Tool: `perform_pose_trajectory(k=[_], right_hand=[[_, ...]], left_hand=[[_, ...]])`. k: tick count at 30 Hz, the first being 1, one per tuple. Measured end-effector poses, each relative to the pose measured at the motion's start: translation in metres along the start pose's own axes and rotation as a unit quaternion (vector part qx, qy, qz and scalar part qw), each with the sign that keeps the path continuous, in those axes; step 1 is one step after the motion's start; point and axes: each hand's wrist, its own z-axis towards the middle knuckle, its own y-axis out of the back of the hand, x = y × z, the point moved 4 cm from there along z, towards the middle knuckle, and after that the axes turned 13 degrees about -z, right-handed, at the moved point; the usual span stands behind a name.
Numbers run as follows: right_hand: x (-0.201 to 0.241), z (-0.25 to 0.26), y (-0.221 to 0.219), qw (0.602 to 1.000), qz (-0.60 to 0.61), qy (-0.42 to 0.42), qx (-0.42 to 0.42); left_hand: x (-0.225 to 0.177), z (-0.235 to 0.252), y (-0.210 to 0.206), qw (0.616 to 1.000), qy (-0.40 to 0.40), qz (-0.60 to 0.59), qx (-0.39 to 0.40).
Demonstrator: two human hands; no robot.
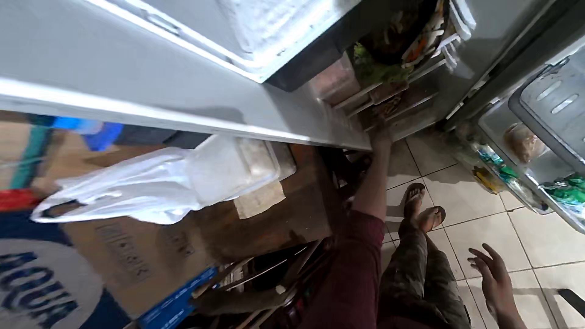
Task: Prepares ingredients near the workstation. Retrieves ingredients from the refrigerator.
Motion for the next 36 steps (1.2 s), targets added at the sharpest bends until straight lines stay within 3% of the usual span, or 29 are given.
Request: perform_pose_trajectory(k=[2, 4, 6, 7, 8, 10, 13, 16, 18, 20, 23, 27, 31, 33, 36], right_hand=[[0.049, 0.006, -0.006, 0.996, -0.027, 0.089, -0.01], [0.098, 0.017, -0.014, 0.983, -0.034, 0.174, -0.036], [0.143, 0.029, -0.023, 0.97, 0.007, 0.236, -0.06], [0.161, 0.035, -0.029, 0.965, 0.037, 0.252, -0.057], [0.174, 0.039, -0.036, 0.964, 0.063, 0.256, -0.04], [0.19, 0.04, -0.05, 0.962, 0.082, 0.258, 0.032], [0.185, 0.025, -0.066, 0.949, 0.064, 0.285, 0.119], [0.185, 0.001, -0.072, 0.941, 0.048, 0.303, 0.141], [0.19, -0.014, -0.071, 0.935, 0.022, 0.325, 0.137], [0.195, -0.027, -0.065, 0.926, -0.024, 0.357, 0.123], [0.196, -0.047, -0.047, 0.91, -0.074, 0.394, 0.104], [0.177, -0.078, -0.003, 0.911, -0.106, 0.393, 0.066], [0.146, -0.124, 0.047, 0.937, -0.066, 0.344, -0.015], [0.13, -0.147, 0.075, 0.948, -0.003, 0.303, -0.095], [0.088, -0.175, 0.11, 0.925, 0.093, 0.247, -0.273]], left_hand=[[0.02, -0.068, -0.006, 0.992, 0.028, 0.059, 0.104], [0.062, -0.152, -0.022, 0.967, 0.052, 0.0, 0.25], [0.095, -0.232, -0.036, 0.896, 0.115, -0.107, 0.415], [0.096, -0.271, -0.033, 0.863, 0.154, -0.142, 0.46], [0.087, -0.303, -0.021, 0.844, 0.194, -0.183, 0.465], [0.064, -0.342, -0.002, 0.838, 0.264, -0.278, 0.387], [0.055, -0.347, 0.024, 0.857, 0.281, -0.285, 0.326], [0.044, -0.346, 0.049, 0.905, 0.176, -0.068, 0.382], [0.024, -0.35, 0.062, 0.902, 0.07, 0.065, 0.42], [0.016, -0.359, 0.066, 0.9, -0.017, 0.081, 0.427], [0.002, -0.378, 0.064, 0.882, -0.062, 0.125, 0.451], [-0.014, -0.418, 0.043, 0.796, -0.116, 0.28, 0.524], [-0.015, -0.47, 0.017, 0.674, -0.176, 0.434, 0.571], [-0.005, -0.494, 0.003, 0.622, -0.21, 0.47, 0.59], [0.007, -0.541, -0.019, 0.536, -0.242, 0.429, 0.686]])
